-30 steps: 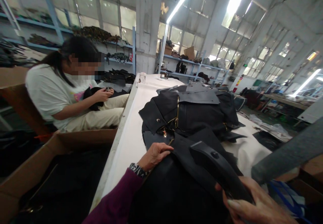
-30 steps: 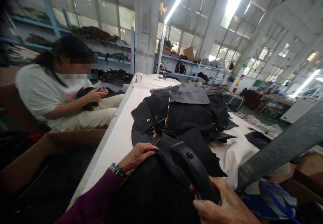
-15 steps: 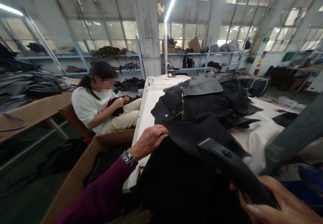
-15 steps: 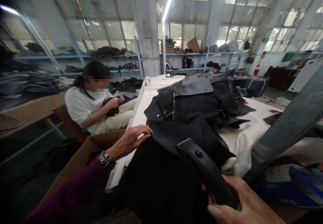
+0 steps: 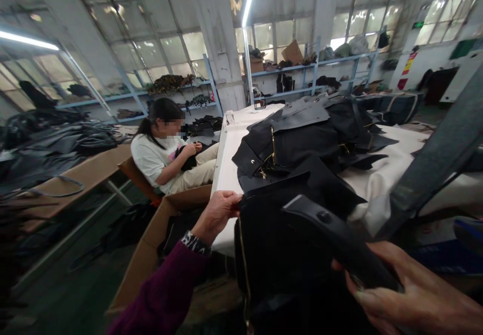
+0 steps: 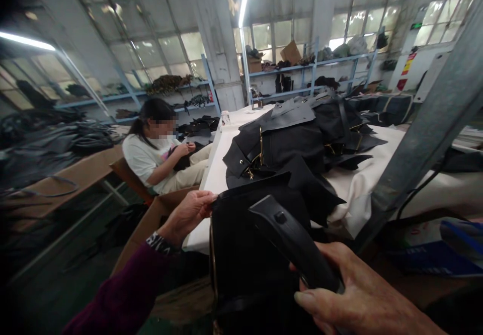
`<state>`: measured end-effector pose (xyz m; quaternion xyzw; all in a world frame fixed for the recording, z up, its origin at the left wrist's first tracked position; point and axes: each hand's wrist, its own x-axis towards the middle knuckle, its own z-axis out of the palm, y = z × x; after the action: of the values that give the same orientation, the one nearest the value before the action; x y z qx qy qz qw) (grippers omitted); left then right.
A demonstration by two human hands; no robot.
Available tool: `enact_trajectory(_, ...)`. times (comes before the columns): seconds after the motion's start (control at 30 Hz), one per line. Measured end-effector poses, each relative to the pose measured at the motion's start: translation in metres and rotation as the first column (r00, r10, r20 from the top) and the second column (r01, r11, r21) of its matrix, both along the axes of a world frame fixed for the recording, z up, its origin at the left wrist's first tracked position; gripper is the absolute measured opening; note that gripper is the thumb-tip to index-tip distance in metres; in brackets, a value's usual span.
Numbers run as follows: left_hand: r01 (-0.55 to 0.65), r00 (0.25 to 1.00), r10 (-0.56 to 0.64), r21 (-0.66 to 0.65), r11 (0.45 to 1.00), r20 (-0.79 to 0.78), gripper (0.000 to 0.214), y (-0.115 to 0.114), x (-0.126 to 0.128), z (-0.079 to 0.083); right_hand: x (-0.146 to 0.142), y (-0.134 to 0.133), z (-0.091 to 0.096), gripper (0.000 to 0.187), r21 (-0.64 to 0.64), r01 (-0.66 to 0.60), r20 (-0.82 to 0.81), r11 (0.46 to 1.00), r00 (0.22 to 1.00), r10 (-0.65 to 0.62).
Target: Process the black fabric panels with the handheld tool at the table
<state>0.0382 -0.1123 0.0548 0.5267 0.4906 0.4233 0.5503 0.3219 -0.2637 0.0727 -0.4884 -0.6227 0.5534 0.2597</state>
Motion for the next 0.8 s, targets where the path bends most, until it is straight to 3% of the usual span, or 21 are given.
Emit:
enact_trajectory(0.13,-0.028,0.988,0.042,-0.093,0.995,0.148,0.029,-0.024,0.004,-0.020,-0.017,0.000,-0.002,0.033,-0.114,-0.085,-0.015,0.990,0.996,0.084)
enact_trajectory(0.23,-0.042,0.973,0.068,-0.119,0.992,0.222,0.030,-0.038,0.005,-0.030,-0.026,0.000,-0.012,0.036,-0.147,-0.083,-0.060,0.986,0.995,0.075)
enact_trajectory(0.57,-0.008,0.954,0.037,-0.096,0.995,0.298,0.025,-0.075,0.011,-0.042,-0.041,0.003,-0.036,0.038,-0.152,-0.099,-0.148,0.984,0.986,0.076)
enact_trajectory(0.67,0.000,0.950,0.028,-0.089,0.996,0.312,0.024,-0.082,0.012,-0.051,-0.041,0.007,-0.035,0.035,-0.111,-0.063,-0.150,0.992,0.988,0.046)
enact_trajectory(0.8,-0.085,0.903,0.152,-0.180,0.980,0.401,0.024,-0.085,0.009,-0.061,-0.031,0.008,-0.019,0.031,-0.034,0.018,-0.123,0.999,0.992,-0.022)
